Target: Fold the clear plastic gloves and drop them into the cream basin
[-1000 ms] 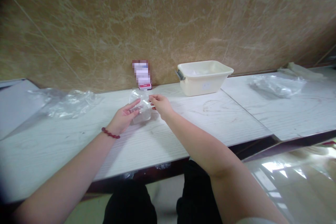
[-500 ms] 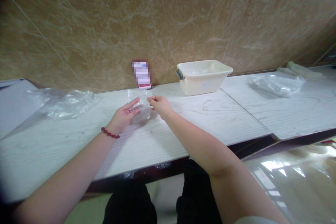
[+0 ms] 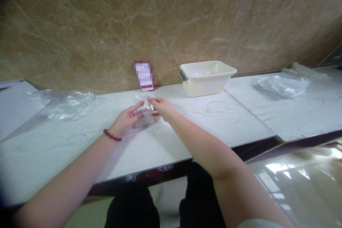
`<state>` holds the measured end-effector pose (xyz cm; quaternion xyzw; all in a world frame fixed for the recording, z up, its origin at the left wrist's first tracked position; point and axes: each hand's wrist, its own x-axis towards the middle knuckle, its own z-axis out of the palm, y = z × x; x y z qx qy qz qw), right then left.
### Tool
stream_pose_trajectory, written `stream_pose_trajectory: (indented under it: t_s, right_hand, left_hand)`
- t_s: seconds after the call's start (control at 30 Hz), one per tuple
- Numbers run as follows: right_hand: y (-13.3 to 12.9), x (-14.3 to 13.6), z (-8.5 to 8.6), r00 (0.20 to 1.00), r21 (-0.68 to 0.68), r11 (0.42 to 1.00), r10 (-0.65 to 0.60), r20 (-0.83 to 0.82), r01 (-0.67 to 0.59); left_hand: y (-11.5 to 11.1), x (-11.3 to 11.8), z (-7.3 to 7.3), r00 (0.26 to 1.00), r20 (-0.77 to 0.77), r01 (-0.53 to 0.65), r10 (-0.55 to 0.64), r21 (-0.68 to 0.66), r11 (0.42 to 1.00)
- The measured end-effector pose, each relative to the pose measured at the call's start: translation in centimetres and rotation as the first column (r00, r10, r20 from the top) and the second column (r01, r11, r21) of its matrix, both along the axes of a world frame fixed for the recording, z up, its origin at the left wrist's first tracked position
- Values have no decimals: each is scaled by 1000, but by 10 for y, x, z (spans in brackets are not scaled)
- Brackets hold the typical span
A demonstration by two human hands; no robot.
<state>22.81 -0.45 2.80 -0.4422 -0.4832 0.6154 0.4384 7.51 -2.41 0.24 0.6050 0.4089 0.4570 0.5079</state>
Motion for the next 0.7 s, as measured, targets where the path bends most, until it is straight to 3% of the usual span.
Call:
stream_pose_trajectory:
  t_s: [0.27,0.7]
  right_hand:
    - [5,-2,-3,993,-57,995,-90,-75,86]
    - [4,0,0,993,-83,994,-73,-98,65]
  left_hand:
    - [-2,1,2,998,53,42,-41,-27,999]
    - [-3,1,3,998,41,52,-50,-52,997]
